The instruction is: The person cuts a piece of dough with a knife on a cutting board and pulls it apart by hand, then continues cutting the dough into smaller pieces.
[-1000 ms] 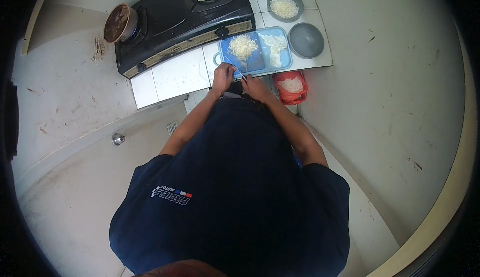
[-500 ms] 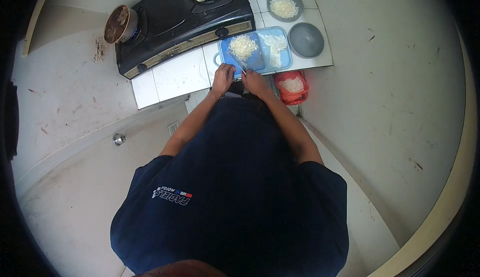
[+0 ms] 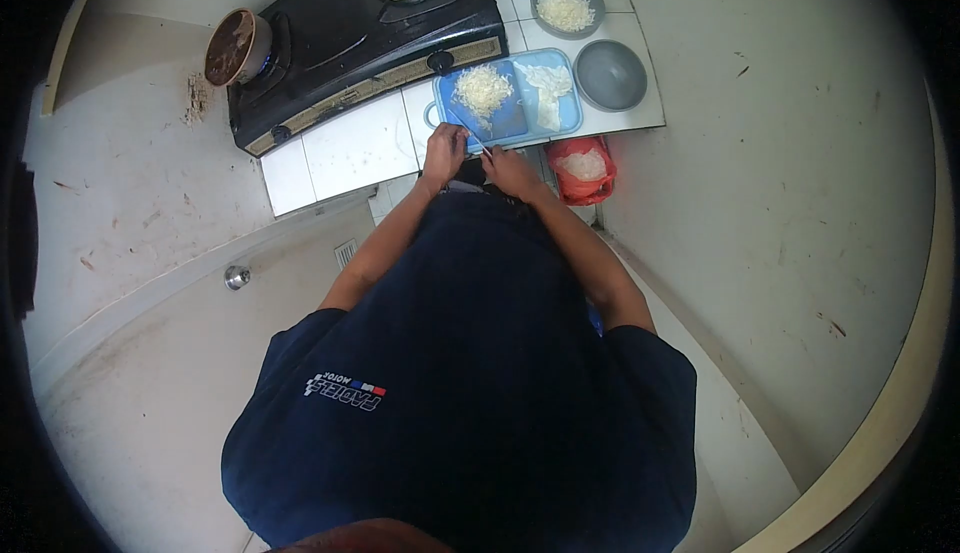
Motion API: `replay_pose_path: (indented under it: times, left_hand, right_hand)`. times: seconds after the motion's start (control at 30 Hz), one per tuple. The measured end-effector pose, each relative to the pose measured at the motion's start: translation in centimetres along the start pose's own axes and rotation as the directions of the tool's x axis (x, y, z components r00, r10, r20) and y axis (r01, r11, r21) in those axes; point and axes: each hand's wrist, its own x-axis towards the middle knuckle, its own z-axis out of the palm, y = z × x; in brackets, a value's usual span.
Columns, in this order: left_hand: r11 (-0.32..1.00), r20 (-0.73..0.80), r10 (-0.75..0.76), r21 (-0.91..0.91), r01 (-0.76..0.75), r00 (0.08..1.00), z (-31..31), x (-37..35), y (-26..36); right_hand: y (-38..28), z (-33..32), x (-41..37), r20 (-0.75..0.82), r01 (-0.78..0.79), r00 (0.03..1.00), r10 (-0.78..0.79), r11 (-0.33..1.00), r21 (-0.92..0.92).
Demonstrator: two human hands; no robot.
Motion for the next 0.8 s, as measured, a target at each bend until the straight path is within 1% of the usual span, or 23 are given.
replay_pose_path:
  times: [0.13,0.2,0.27,0.37,0.43,0.5,0.63,0.7,0.8]
  left_hand:
    - [1.0,-0.013,-0.006,0.028,0.006,1.0,0.1,-0.1,-0.1]
    - [1.0,-0.017,-0.007,0.024,0.007,1.0,0.2,0.0,-0.4]
    - [0.999,-0.025,0.03,0.027,-0.029,0.999,0.4,0.0,-0.6]
    - [1.0,-0.021,-0.003,0.003,0.003,1.0,0.2,0.0,-0.2]
    - [1.0,-0.027,0.003,-0.005,-0.003,1.0,0.3,0.0,-0.4]
    - [1.0,-0.033,0.004,-0.016,-0.005,0.999,0.4,-0.2,-0.3]
    - [0.999,-0.033,0.031,0.031,-0.03,0.999,0.3,-0.1,-0.1]
    - [0.999,-0.029,0.034,0.042,-0.033,0.999,0.3,-0.1,0.0]
    - [0.999,-0.027,0.01,0.053,-0.008,1.0,0.3,-0.1,0.1]
  right_hand:
    - [0.1,0.3,0.3,0.026,-0.021,0.999,0.021,1.0,0.004]
    - [0.2,0.4,0.9,0.09,-0.028,0.996,0.029,1.0,-0.006]
    - [0.1,0.7,1.8,0.091,-0.027,0.995,0.029,0.999,-0.024]
    - [-0.8,0.0,2.0,0.082,-0.039,0.996,0.043,0.998,-0.045]
    - [-0.9,-0.4,2.2,0.074,-0.053,0.996,0.057,0.997,-0.051]
    - [-0.8,-0.6,2.2,0.035,-0.147,0.988,0.151,0.986,-0.081]
    - [-0.1,-0.4,1.8,0.035,-0.089,0.995,0.091,0.994,-0.057]
    - [0.0,0.1,1.4,0.022,0.018,1.0,-0.019,1.0,0.012]
    - [-0.2,0.2,0.9,0.033,-0.006,0.999,0.006,1.0,-0.004]
